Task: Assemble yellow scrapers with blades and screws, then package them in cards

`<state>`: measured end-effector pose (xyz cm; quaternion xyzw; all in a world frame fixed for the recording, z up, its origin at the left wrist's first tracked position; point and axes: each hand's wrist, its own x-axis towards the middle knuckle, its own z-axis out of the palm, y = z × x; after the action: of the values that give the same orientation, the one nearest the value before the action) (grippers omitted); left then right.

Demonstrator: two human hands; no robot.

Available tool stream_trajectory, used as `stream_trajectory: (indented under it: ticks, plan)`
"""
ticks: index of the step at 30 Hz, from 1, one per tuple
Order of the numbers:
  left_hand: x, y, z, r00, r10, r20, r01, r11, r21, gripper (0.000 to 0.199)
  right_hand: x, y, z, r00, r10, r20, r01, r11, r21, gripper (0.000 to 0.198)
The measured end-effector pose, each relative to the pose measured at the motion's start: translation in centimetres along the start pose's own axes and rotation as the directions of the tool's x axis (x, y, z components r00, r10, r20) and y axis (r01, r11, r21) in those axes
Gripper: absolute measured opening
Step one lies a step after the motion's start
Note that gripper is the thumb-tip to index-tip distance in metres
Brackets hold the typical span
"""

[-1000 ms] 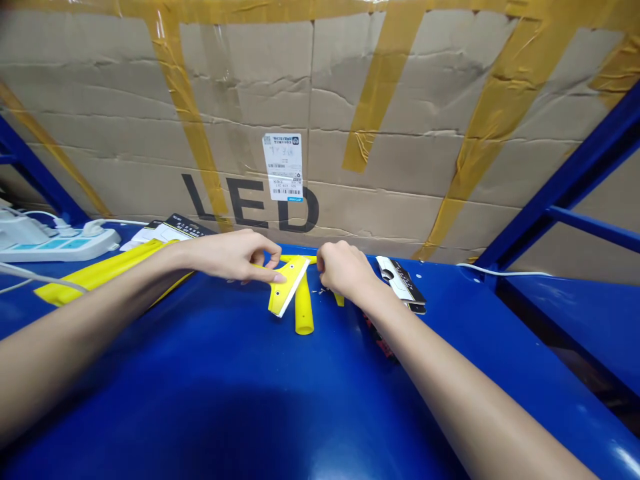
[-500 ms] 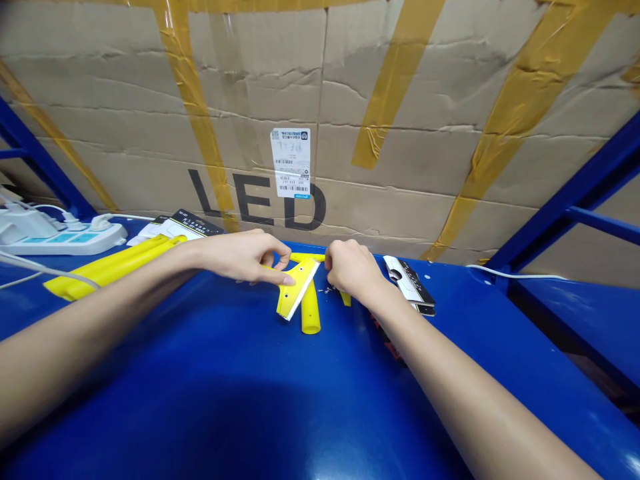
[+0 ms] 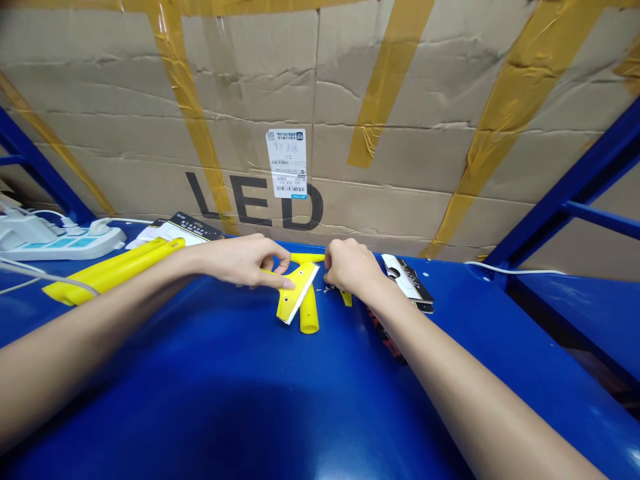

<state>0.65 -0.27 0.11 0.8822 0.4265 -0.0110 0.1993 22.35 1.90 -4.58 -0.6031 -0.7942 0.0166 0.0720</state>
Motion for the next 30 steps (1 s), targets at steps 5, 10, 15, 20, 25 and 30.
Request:
stream_trajectory:
  ticks: [5, 10, 15, 20, 25, 30]
  plan:
    - [0.0, 0.1, 0.0, 1.0, -0.003, 0.009, 0.003, 1.0, -0.025, 0.043, 0.1, -0.6, 0.0, 1.0, -0.011, -0.019, 0.011, 1.0, 0.011, 0.024]
    - [0.1, 0.0, 0.1, 1.0, -0.005, 0.031, 0.006, 0.999, -0.043, 0.041, 0.1, -0.4, 0.2, 0.996, -0.013, -0.087, 0.024, 0.992, 0.122, 0.013]
    - [0.3, 0.4, 0.6, 0.998, -0.003, 0.061, 0.01, 0.992, -0.123, 0.044, -1.6, 0.8, -0.8, 0.977, -0.006, -0.214, 0.067, 0.958, 0.28, 0.008]
    - [0.7, 1.1, 1.5, 0.998, 0.005, 0.061, 0.007, 0.981, -0.194, 0.044, -5.6, 2.1, -1.2, 0.874, -0.03, -0.485, 0.267, 0.863, 0.429, 0.015]
    - [1.2, 1.4, 2.0, 0.999, -0.023, 0.03, 0.029, 0.978, -0.204, 0.049, -8.4, 2.2, -0.9, 0.802, -0.214, -0.558, 0.45, 0.83, 0.329, 0.014]
    - [1.2, 1.6, 1.7, 0.998, -0.062, -0.022, 0.056, 0.978, -0.203, 0.047, -8.6, 1.4, -0.3, 0.653, -0.532, -0.539, 0.637, 0.771, 0.011, 0.023]
